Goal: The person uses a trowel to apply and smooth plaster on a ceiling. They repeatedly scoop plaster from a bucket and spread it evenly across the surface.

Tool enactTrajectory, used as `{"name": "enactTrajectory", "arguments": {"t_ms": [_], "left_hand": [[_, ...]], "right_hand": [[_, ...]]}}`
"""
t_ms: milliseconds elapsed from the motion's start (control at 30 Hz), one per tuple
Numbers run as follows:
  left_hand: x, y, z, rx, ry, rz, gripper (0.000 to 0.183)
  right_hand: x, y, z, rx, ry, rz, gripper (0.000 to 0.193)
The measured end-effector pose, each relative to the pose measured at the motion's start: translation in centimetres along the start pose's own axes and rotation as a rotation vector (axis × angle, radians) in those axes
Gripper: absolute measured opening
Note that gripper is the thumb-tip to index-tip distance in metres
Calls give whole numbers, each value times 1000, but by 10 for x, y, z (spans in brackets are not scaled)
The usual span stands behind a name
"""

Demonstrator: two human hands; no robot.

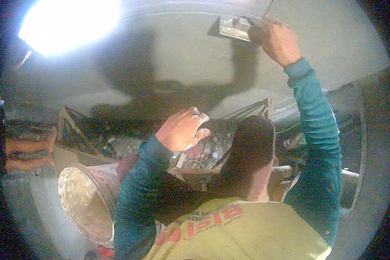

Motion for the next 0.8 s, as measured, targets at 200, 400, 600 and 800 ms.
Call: {"name": "enactTrajectory", "arguments": {"t_ms": [200, 400, 600, 800], "left_hand": [[7, -5, -5, -7, 32, -37, 40], [9, -4, -8, -11, 39, -43, 40], [7, -5, -6, -16, 42, -36, 40], [7, -6, -4, -25, 55, -42, 40]], "right_hand": [[-48, -17, 28, 60, 30, -95, 38], [-48, -1, 18, 69, 43, -173, 29], [-28, 0, 4, -22, -22, -75, 34], [-19, -13, -1, -45, 21, -47, 37]]}}
Point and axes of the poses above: each hand's wrist, its own x-axis towards the middle knuckle, its own z-axis out of the back of the hand, y = z × x, the point moved 1 cm from there along x, towards the middle knuckle, and after that the axes turned 3 degrees about z, right-handed, at the moved point
